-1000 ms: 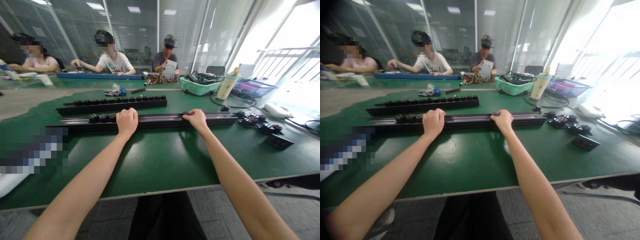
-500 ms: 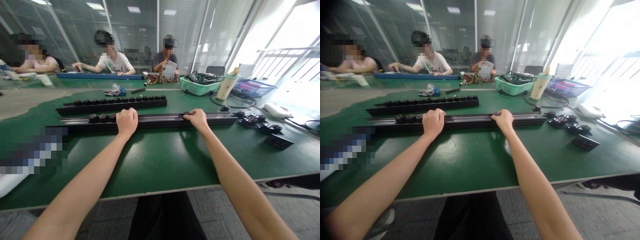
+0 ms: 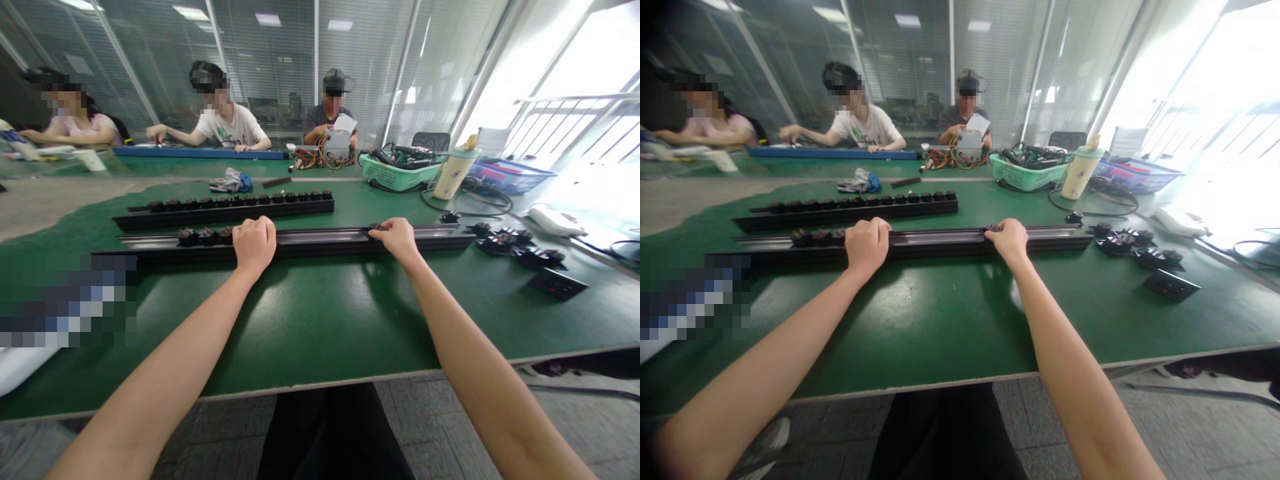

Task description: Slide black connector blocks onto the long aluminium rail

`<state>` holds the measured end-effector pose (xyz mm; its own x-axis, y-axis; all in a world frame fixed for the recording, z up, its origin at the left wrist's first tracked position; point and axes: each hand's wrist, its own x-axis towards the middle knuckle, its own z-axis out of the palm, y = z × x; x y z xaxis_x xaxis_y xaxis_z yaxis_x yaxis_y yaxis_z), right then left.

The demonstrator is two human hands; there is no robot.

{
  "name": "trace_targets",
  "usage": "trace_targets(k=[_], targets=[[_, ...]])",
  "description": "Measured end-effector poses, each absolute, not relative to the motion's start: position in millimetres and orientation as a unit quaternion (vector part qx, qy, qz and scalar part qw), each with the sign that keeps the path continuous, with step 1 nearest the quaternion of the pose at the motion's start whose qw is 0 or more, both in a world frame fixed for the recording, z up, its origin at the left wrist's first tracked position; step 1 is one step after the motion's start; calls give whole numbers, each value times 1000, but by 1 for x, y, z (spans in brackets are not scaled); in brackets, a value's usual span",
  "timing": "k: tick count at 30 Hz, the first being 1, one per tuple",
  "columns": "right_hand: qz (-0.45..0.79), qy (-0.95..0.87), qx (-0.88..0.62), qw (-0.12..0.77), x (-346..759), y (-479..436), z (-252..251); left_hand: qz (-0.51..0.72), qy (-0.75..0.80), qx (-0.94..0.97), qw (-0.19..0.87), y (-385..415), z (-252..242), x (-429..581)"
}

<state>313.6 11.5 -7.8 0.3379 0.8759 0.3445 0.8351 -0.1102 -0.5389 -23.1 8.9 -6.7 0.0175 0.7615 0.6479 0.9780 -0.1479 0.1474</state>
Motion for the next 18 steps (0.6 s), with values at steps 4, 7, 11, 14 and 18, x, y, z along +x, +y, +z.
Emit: trace_targets(k=[4,7,11,14,18], targets=[[20,-570,-748,339,312,9,-8,-311,-627,-692,174,9,-7,-23],[5,-566,-753,336,310,4,-6,-315,-627,-692,170,10,-7,-23],[-4,-564,-756,332,308,0,-4,-319,-630,-691,153,9,-6,-23],[-7,-560,-757,336,308,0,-4,-318,-629,-693,152,9,-6,-23],[-6,-553,-762,337,309,-1,-3,-318,-628,-692,161,9,-7,-23]])
